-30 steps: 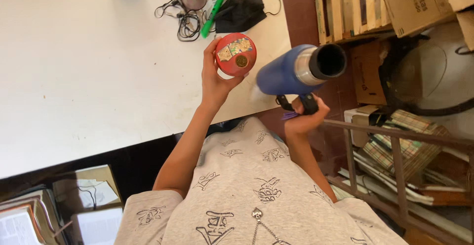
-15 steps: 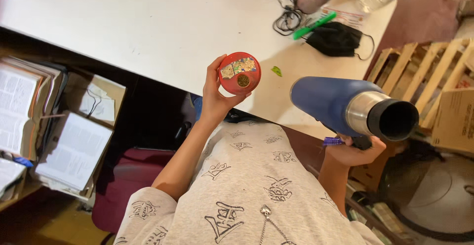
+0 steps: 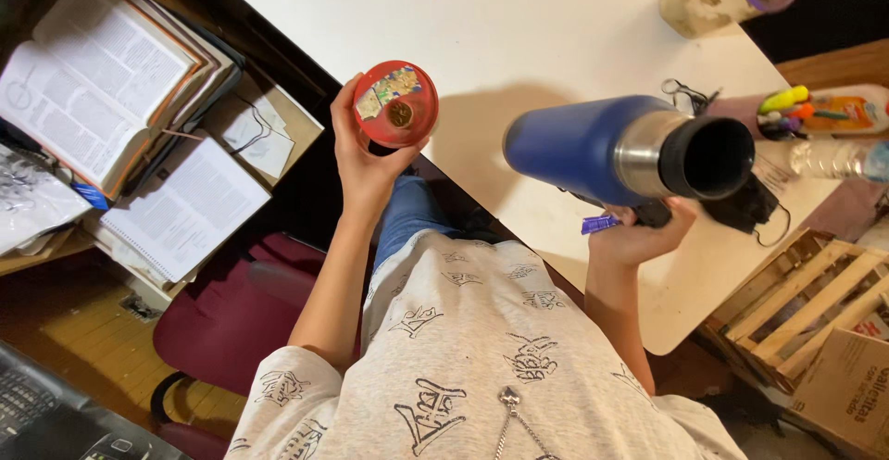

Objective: The person organizes various items on a white table including paper, a mask, a bottle, and containers, and then walks to a door to turn a latch.

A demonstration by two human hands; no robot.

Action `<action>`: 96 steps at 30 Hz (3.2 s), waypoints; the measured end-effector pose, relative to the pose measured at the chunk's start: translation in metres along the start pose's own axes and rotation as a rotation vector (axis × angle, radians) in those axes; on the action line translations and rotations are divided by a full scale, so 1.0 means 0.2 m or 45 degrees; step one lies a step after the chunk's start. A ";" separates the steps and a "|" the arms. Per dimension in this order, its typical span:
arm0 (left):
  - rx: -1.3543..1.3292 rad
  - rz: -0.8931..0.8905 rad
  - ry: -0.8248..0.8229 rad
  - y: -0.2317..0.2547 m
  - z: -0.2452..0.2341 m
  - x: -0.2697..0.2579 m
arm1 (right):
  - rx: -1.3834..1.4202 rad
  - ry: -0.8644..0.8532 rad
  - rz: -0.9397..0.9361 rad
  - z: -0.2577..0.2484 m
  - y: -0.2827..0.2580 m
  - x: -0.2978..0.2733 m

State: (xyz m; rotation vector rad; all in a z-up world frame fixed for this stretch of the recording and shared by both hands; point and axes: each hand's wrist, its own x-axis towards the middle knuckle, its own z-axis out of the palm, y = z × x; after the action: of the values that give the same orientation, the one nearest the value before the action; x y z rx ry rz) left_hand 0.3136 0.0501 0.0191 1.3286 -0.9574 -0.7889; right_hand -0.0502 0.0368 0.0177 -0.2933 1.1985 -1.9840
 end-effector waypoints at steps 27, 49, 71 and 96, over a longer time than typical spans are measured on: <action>0.251 0.048 0.092 -0.51 -0.62 1.29 | -0.156 -0.715 0.458 1.91 1.56 -0.04; 0.590 0.980 0.150 -0.43 -0.60 1.00 | -0.855 -0.507 -0.381 1.26 1.23 -0.23; 0.305 0.884 -1.005 -0.10 0.64 0.31 | -0.727 -0.015 -0.357 -0.22 0.34 -0.06; 0.454 0.812 -0.948 -0.14 0.96 -0.37 | -1.722 0.133 -0.586 -0.98 -0.30 0.82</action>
State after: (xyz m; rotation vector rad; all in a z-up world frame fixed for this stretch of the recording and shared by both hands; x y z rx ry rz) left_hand 0.1099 0.0326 -0.0192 0.9046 -2.0647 -0.6196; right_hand -0.2982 0.0596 -0.0674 -1.2036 2.5630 -1.1823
